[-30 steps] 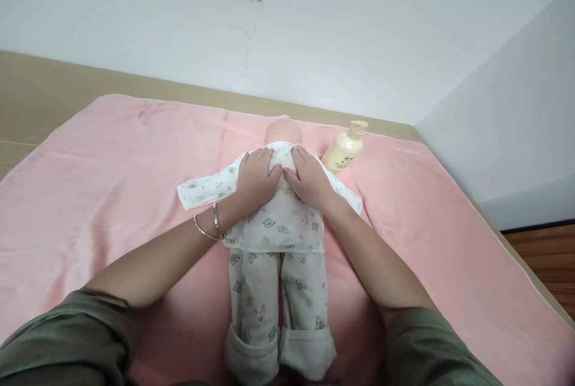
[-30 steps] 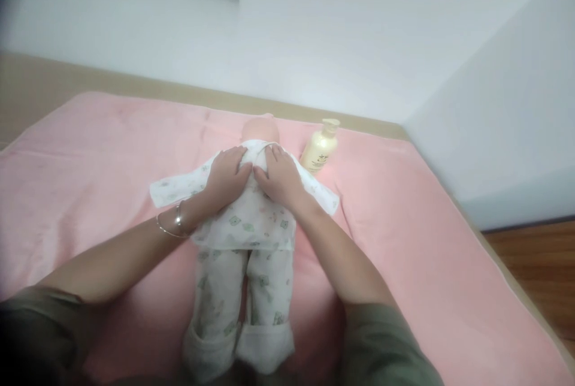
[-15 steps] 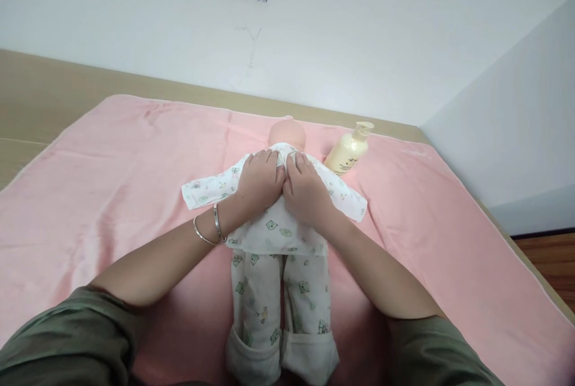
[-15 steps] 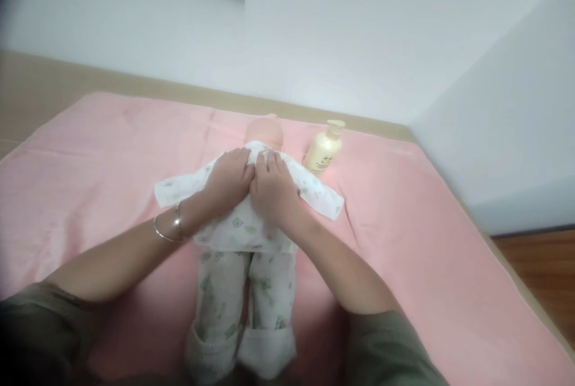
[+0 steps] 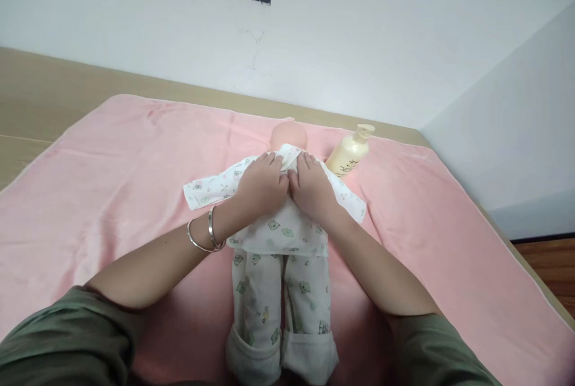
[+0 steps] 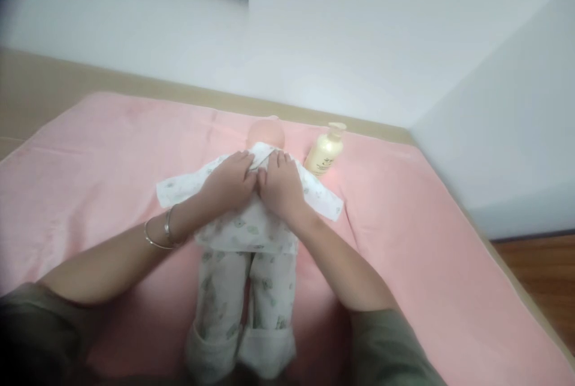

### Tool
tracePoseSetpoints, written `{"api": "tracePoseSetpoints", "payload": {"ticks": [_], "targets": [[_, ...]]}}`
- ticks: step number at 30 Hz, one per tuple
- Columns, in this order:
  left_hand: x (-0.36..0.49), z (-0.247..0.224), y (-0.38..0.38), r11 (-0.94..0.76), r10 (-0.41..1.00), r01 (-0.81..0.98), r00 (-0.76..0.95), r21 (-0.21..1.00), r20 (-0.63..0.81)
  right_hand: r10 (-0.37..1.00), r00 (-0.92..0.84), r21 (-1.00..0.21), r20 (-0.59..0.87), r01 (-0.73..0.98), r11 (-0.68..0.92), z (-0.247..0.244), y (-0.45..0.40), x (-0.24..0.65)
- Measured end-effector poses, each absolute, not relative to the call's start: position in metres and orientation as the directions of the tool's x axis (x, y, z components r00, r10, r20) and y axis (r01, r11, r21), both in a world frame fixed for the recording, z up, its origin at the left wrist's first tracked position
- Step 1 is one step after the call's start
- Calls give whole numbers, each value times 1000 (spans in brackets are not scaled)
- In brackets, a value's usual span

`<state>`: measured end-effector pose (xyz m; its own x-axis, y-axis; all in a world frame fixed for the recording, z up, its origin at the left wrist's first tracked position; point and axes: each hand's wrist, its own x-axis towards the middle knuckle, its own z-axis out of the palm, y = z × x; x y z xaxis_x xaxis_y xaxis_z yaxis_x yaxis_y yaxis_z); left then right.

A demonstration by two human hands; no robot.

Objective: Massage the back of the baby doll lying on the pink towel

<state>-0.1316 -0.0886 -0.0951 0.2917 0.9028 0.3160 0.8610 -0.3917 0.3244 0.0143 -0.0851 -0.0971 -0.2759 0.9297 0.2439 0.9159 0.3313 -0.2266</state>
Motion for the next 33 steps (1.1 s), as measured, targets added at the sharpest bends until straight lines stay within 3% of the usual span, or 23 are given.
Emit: {"api": "tracePoseSetpoints", "payload": {"ticks": [7, 11, 15, 19, 23, 27, 30, 33], "targets": [[-144, -95, -61, -316, 948, 838, 264, 445, 176, 866, -390, -89, 313, 896, 435, -103, -128, -3], [-140, -103, -65, -353, 924, 878, 273, 323, 267, 887, -363, -228, 284, 873, 431, -101, -108, 4], [-128, -112, -88, -405, 871, 884, 295, 235, 392, 942, -255, -367, 219, 873, 322, -100, -71, 20], [-119, -118, -105, -434, 843, 867, 294, 244, 451, 944, -243, -341, 224, 888, 310, -102, -61, 25], [-126, -113, -92, -482, 837, 843, 363, 238, 409, 915, -279, -249, 292, 902, 354, -102, -87, 15], [-139, -103, -65, -342, 932, 848, 252, 405, 259, 894, -302, -180, 330, 910, 374, -104, -117, 2], [-142, -100, -56, -276, 958, 847, 207, 454, 198, 892, -330, -211, 309, 891, 403, -104, -116, 1], [-138, -103, -63, -348, 924, 877, 263, 330, 277, 913, -319, -321, 255, 862, 391, -102, -93, 11]]}}
